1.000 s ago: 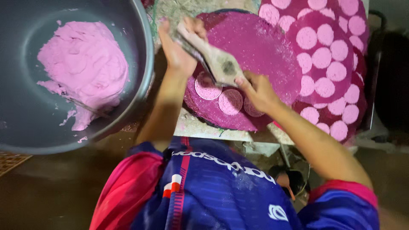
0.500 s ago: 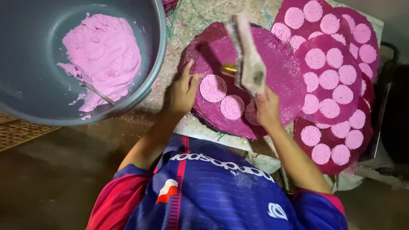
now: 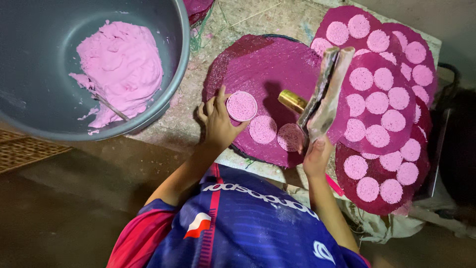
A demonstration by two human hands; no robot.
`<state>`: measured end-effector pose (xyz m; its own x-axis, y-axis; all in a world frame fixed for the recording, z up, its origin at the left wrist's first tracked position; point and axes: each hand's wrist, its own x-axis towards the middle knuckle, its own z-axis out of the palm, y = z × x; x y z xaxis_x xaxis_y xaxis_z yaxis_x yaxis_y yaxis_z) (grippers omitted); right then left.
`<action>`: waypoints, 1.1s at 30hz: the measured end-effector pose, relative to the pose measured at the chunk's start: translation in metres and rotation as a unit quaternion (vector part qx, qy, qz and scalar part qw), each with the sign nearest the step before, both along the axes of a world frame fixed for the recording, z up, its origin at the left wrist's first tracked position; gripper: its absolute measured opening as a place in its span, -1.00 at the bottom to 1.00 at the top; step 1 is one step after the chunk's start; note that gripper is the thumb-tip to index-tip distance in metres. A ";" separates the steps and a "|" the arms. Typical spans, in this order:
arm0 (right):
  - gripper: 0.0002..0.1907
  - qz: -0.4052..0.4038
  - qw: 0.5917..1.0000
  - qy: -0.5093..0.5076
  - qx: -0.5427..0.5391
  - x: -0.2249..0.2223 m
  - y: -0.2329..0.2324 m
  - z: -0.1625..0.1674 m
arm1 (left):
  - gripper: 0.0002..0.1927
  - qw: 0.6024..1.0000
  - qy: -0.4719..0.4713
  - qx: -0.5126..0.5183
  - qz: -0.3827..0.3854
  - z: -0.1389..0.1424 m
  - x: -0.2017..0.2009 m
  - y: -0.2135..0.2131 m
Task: The person fills a handheld extruder tool with pink paste from a large basin and presses the tool to deposit round paste discs onto circular magenta mats, repeating the cycle and stacking filled mats aside. The person works through the paste batch one disc at a time.
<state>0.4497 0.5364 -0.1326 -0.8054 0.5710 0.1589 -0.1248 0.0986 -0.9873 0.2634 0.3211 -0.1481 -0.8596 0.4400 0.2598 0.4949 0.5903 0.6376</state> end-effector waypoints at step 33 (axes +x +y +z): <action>-0.15 -0.005 0.994 0.088 -0.061 0.031 0.038 -0.021 | 0.05 0.975 0.201 -0.091 0.040 0.092 -0.071 -0.048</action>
